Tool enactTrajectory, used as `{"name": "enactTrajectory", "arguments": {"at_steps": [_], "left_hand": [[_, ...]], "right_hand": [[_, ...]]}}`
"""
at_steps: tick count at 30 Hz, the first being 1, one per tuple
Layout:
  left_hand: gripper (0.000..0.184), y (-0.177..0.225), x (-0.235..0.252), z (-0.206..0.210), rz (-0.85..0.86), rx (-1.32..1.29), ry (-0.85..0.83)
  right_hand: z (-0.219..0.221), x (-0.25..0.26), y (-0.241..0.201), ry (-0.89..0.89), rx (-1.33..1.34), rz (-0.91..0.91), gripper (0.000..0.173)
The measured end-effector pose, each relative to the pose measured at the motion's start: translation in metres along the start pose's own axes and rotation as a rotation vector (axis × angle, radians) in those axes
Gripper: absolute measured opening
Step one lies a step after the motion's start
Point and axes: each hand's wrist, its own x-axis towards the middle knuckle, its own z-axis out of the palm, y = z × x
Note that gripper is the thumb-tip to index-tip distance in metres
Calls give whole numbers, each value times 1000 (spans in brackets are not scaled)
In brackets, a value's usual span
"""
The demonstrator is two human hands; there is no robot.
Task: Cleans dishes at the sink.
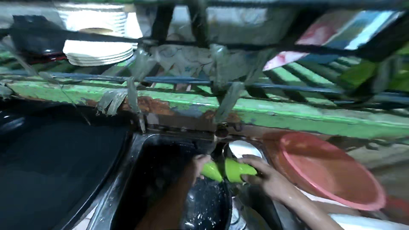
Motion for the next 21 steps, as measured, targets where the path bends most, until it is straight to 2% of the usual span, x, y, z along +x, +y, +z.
{"name": "enactTrajectory", "arguments": {"at_steps": [2,4,6,8,10,11,12,15,16,18,19,21], "left_hand": [[49,-5,9,9,-134,-366,-10],[46,0,12,14,-125,-410,3],[41,25,3,20,-13,-132,79],[45,55,-16,26,166,295,194],[47,66,-38,26,465,685,358],[46,60,-36,24,650,820,477],[44,51,-28,20,747,891,541],[49,37,-16,11,555,988,420],[47,36,-16,10,601,981,422],[44,34,-17,11,799,927,493],[43,34,-16,10,825,904,506],[40,43,-16,9,487,772,386]], "right_hand": [[-14,-31,31,81,-13,-26,49],[-26,-62,45,139,71,45,56],[-33,-90,51,226,179,138,58],[-36,-115,55,333,232,147,55],[-41,-133,62,391,202,75,57],[-43,-138,64,410,161,29,58],[-43,-141,66,421,124,5,58],[-40,-144,56,393,80,10,58],[-39,-142,51,380,74,11,59],[-35,-139,47,365,52,-4,56],[-32,-137,46,361,50,-13,54],[-23,-134,41,369,66,-33,52]]}}
